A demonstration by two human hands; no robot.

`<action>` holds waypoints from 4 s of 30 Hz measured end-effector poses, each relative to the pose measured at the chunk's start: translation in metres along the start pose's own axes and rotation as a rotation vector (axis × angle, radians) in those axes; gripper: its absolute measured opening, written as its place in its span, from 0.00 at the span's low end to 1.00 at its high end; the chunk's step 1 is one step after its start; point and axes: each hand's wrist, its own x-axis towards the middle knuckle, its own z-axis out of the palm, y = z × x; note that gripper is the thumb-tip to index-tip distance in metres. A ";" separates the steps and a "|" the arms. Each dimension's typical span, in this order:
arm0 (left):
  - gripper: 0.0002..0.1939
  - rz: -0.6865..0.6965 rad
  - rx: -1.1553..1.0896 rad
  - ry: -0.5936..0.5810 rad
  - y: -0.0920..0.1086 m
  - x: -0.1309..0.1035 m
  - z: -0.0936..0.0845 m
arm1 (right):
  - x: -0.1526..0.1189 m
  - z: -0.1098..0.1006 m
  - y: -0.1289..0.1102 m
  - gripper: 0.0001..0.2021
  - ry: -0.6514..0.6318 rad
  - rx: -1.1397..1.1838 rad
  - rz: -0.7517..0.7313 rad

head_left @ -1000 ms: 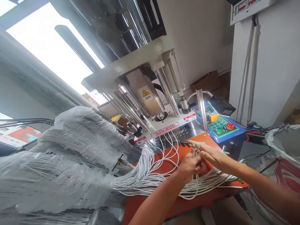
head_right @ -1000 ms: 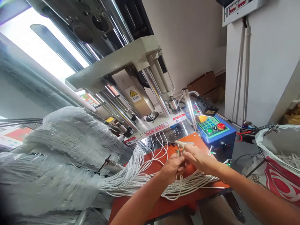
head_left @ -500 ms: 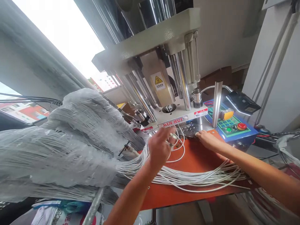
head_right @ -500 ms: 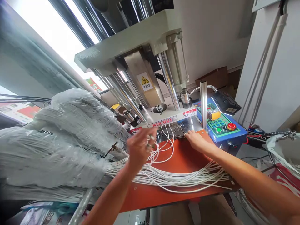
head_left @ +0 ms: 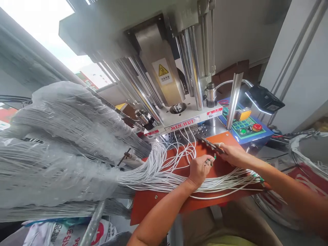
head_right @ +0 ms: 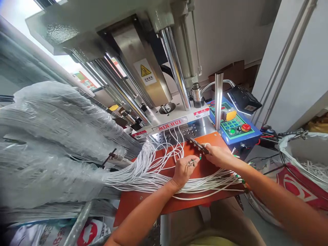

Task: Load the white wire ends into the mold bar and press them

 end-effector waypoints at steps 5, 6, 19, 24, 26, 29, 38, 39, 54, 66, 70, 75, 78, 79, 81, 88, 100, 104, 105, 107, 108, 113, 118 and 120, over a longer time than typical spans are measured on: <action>0.12 -0.017 -0.066 -0.058 0.005 0.003 0.003 | -0.009 0.000 -0.012 0.17 0.066 0.052 -0.019; 0.12 -0.008 -0.074 -0.076 0.007 0.003 0.003 | -0.009 0.000 -0.012 0.17 0.081 0.044 -0.034; 0.10 0.017 -0.082 -0.047 0.006 0.008 0.007 | -0.006 0.013 -0.003 0.13 0.125 0.041 -0.058; 0.10 0.031 -0.064 0.021 0.000 0.008 0.012 | -0.007 0.011 -0.001 0.16 0.084 0.016 -0.070; 0.10 0.023 -0.069 0.034 -0.002 0.007 0.014 | -0.008 0.008 0.001 0.19 0.045 0.017 -0.079; 0.09 0.013 -0.080 0.027 -0.004 0.008 0.016 | -0.010 0.006 0.002 0.23 0.014 0.056 -0.138; 0.16 0.024 -0.328 -0.127 -0.003 0.020 0.000 | -0.001 0.019 0.016 0.20 0.075 0.114 -0.176; 0.18 0.040 -0.361 -0.138 -0.003 0.021 -0.004 | -0.001 0.019 0.017 0.20 0.075 0.119 -0.179; 0.23 0.257 -0.105 -0.361 0.025 0.026 -0.041 | -0.017 0.005 -0.006 0.18 0.105 0.208 -0.170; 0.14 0.074 -0.166 -0.108 0.003 0.028 -0.020 | -0.011 0.016 0.007 0.14 0.148 0.155 -0.164; 0.14 -0.157 -0.212 -0.050 0.000 0.035 -0.018 | -0.013 0.013 0.002 0.11 0.133 0.133 -0.153; 0.16 -0.443 -0.463 -0.274 -0.010 0.047 -0.019 | -0.012 0.019 0.000 0.13 0.153 0.055 -0.106; 0.14 -0.518 -0.492 -0.332 -0.008 0.052 -0.017 | -0.009 0.029 0.004 0.19 0.199 0.007 -0.114; 0.13 -0.533 -0.476 -0.343 -0.007 0.054 -0.016 | -0.009 0.032 0.005 0.21 0.216 -0.001 -0.127; 0.11 -0.556 -0.448 -0.364 -0.004 0.058 -0.014 | -0.009 0.036 0.006 0.25 0.233 -0.010 -0.145; 0.08 -0.612 -0.449 -0.393 0.001 0.064 -0.015 | -0.012 0.036 0.001 0.22 0.225 -0.069 -0.101; 0.08 -0.629 -0.478 -0.228 -0.001 0.062 -0.001 | -0.004 0.049 0.009 0.28 0.259 -0.178 -0.115; 0.07 -0.641 -0.467 -0.230 -0.002 0.065 -0.001 | -0.004 0.049 0.005 0.29 0.252 -0.231 -0.081; 0.07 -0.633 -0.457 -0.231 -0.002 0.065 -0.001 | -0.004 0.049 0.004 0.28 0.250 -0.233 -0.071; 0.08 -0.584 -0.413 -0.261 -0.001 0.065 -0.003 | -0.004 0.048 0.001 0.27 0.252 -0.218 -0.055; 0.08 -0.544 -0.378 -0.274 -0.001 0.065 -0.003 | -0.005 0.047 0.001 0.26 0.255 -0.205 -0.049; 0.13 -0.244 -0.284 0.006 0.007 0.063 -0.012 | -0.008 0.044 0.001 0.23 0.243 -0.142 -0.052; 0.30 0.057 -0.419 -0.004 0.027 0.056 -0.027 | -0.009 0.043 0.000 0.24 0.249 -0.052 -0.085; 0.33 0.174 -0.398 -0.019 0.037 0.052 -0.030 | -0.008 0.043 -0.001 0.23 0.251 -0.028 -0.087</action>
